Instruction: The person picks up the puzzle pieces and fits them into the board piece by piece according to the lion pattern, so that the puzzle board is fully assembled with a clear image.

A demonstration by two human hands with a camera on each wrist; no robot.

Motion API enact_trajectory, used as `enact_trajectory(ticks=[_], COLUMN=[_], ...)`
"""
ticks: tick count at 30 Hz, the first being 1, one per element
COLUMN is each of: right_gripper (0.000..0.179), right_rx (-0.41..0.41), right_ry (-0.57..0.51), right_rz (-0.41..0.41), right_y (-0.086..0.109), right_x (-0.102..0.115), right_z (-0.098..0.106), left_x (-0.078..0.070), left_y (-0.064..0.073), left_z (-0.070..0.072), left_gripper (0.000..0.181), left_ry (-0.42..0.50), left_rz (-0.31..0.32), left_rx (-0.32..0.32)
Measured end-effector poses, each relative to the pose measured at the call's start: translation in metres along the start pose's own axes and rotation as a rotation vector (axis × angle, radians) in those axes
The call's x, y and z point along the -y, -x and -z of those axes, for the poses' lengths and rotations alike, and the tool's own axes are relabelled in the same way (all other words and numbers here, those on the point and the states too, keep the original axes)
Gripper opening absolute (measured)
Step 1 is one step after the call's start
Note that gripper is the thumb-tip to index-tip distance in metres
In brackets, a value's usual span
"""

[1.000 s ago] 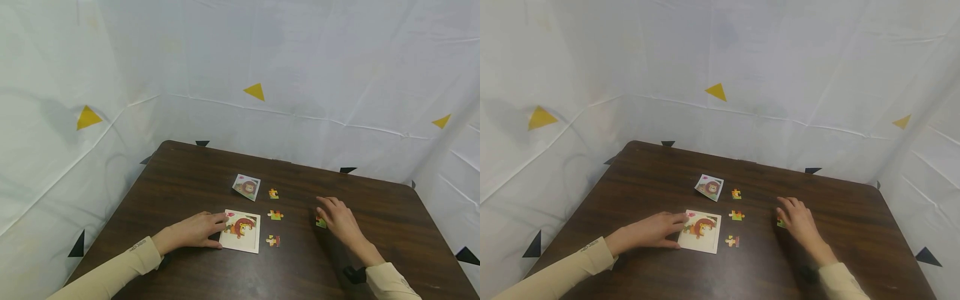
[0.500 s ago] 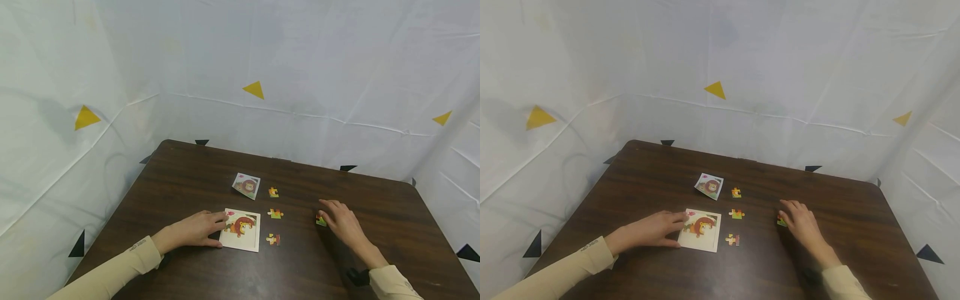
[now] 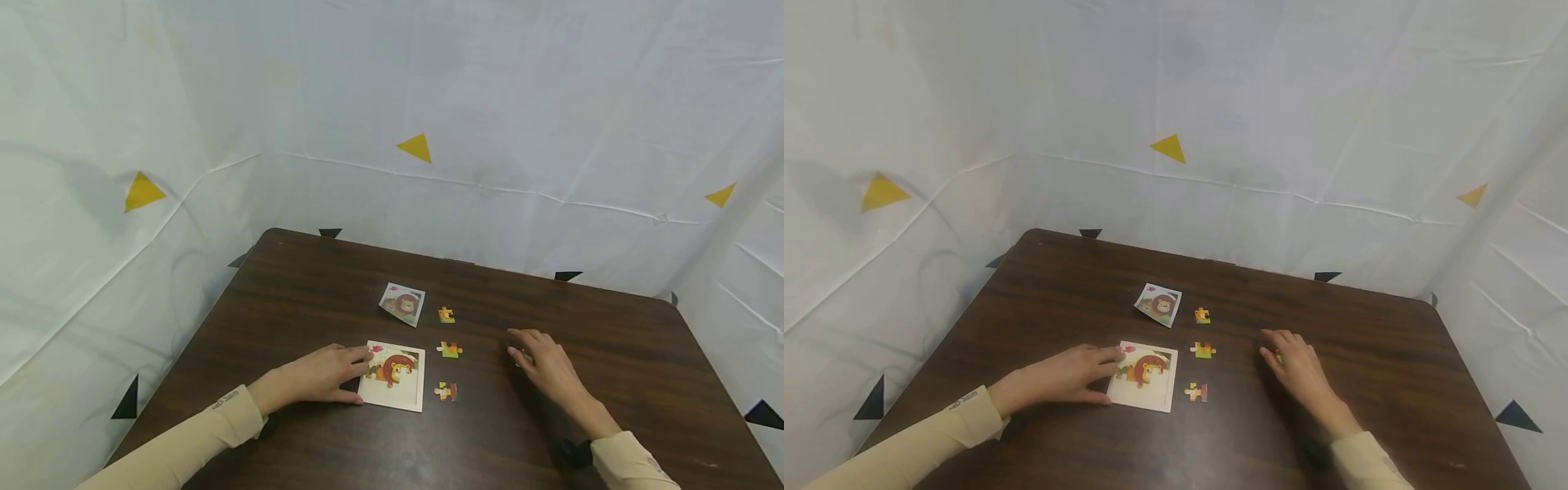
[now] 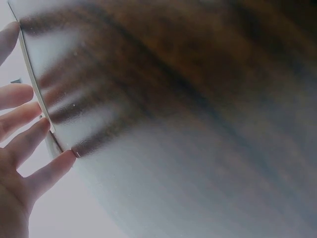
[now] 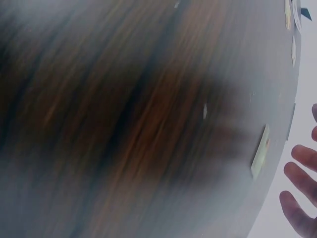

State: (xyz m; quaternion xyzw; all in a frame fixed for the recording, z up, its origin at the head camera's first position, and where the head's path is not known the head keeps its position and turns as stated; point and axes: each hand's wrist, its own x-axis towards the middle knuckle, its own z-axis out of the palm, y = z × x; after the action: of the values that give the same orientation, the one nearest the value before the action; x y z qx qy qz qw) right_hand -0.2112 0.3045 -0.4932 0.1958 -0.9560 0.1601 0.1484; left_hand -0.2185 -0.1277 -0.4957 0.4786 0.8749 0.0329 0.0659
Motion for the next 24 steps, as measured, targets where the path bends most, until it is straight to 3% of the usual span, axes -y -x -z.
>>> enact_trajectory(ticks=[8,24], right_gripper=[0.039,0.042], right_rx=[0.003,0.098], right_ry=[-0.013,-0.015], right_rz=[0.074,0.041], right_y=[-0.011,-0.027], right_x=[0.017,0.028], right_z=[-0.007,-0.019], left_x=[0.001,0.002], left_y=[0.0,0.0], left_z=[0.0,-0.002], left_gripper=[0.06,0.062], left_ry=[-0.003,0.004], left_rz=[-0.006,-0.014], left_rx=[-0.006,-0.013])
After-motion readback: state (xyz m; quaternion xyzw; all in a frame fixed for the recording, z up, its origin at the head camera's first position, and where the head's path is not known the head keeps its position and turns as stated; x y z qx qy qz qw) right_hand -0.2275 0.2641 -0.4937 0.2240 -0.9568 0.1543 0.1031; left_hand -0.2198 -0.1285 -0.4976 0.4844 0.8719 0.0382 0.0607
